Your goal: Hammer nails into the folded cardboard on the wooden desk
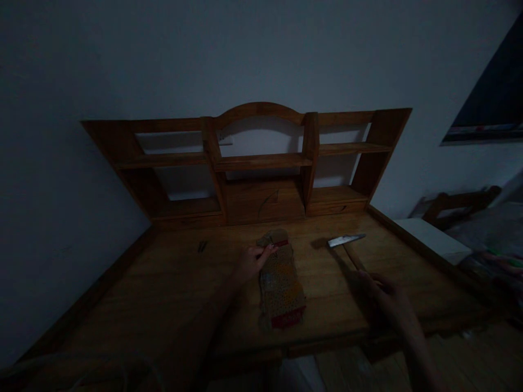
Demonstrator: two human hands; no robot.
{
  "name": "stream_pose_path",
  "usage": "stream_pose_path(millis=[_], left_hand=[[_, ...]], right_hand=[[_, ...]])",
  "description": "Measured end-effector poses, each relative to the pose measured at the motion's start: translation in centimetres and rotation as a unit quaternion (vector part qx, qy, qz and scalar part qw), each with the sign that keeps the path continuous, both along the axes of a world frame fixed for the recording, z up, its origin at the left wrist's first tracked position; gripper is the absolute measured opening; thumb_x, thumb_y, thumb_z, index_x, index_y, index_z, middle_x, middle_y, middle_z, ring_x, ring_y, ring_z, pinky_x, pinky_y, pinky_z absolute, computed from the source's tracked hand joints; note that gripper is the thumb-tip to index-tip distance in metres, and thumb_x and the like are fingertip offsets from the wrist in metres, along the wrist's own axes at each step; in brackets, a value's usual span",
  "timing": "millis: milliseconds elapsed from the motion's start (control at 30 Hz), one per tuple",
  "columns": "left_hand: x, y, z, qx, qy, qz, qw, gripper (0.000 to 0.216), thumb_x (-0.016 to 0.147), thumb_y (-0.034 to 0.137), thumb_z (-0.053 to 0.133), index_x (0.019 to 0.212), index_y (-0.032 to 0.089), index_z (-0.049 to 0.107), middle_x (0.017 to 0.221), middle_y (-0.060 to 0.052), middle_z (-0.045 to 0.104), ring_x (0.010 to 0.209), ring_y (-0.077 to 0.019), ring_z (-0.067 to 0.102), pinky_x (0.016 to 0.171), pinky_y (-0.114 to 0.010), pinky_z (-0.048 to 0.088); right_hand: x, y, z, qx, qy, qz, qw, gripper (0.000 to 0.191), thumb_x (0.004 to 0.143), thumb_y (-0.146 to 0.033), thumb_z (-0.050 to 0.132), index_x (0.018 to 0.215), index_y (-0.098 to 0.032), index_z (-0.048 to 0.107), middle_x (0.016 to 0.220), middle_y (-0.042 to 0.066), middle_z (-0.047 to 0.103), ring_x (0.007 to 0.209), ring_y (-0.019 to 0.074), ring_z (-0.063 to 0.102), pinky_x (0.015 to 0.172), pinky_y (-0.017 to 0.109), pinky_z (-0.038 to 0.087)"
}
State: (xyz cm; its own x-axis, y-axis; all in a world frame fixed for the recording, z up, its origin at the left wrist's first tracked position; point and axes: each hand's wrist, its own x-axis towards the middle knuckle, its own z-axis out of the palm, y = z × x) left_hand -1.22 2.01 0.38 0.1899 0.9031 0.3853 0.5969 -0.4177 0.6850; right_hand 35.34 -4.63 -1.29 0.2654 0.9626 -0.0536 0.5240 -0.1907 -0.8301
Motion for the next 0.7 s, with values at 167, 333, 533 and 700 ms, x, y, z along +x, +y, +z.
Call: stream_pose_path(millis=[167, 333, 533, 700], left_hand=[[-0.07, -0.06, 0.09, 0.019, -0.004, 0.015, 1.000, 0.044, 0.092, 0.044, 0.040, 0.097, 0.015, 0.073, 0.053, 0.001, 0.058, 0.048, -0.0092, 0.049, 0.045, -0.019, 0.031], [-0.19, 0.10, -0.08, 0.041, -0.010, 0.023, 0.999, 0.041, 0.093, 0.042, 0.039, 0.099, 0.018, 0.072, 0.062, -0.001, 0.066, 0.055, -0.0118, 0.058, 0.051, -0.021, 0.039], [-0.07, 0.17, -0.04, 0.052, 0.017, -0.008, 0.998, 0.037, 0.092, 0.040, 0.042, 0.094, 0.021, 0.073, 0.085, -0.002, 0.073, 0.071, -0.0158, 0.067, 0.063, -0.023, 0.046], [-0.08, 0.25, -0.30, 0.040, 0.039, -0.001, 0.998, 0.039, 0.092, 0.042, 0.042, 0.091, 0.019, 0.074, 0.077, -0.002, 0.073, 0.059, -0.0143, 0.064, 0.053, -0.022, 0.042]], right_hand=[[0.00, 0.14, -0.03, -0.001, 0.017, 0.000, 1.000, 0.050, 0.075, -0.059, 0.052, 0.101, -0.020, 0.069, 0.096, 0.007, 0.072, 0.094, 0.0294, 0.065, 0.071, 0.031, 0.051], [-0.04, 0.08, -0.06, 0.000, 0.005, -0.010, 1.000, 0.051, 0.074, -0.059, 0.053, 0.104, -0.021, 0.069, 0.094, 0.007, 0.073, 0.091, 0.0297, 0.066, 0.070, 0.032, 0.051], [0.14, 0.10, -0.33, 0.000, -0.010, -0.005, 1.000, 0.049, 0.076, -0.060, 0.051, 0.105, -0.023, 0.068, 0.098, 0.005, 0.072, 0.095, 0.0280, 0.064, 0.076, 0.032, 0.049], [0.30, 0.08, -0.63, 0.013, -0.003, 0.010, 1.000, 0.049, 0.079, -0.059, 0.050, 0.108, -0.023, 0.066, 0.095, 0.005, 0.072, 0.095, 0.0267, 0.064, 0.076, 0.030, 0.049]])
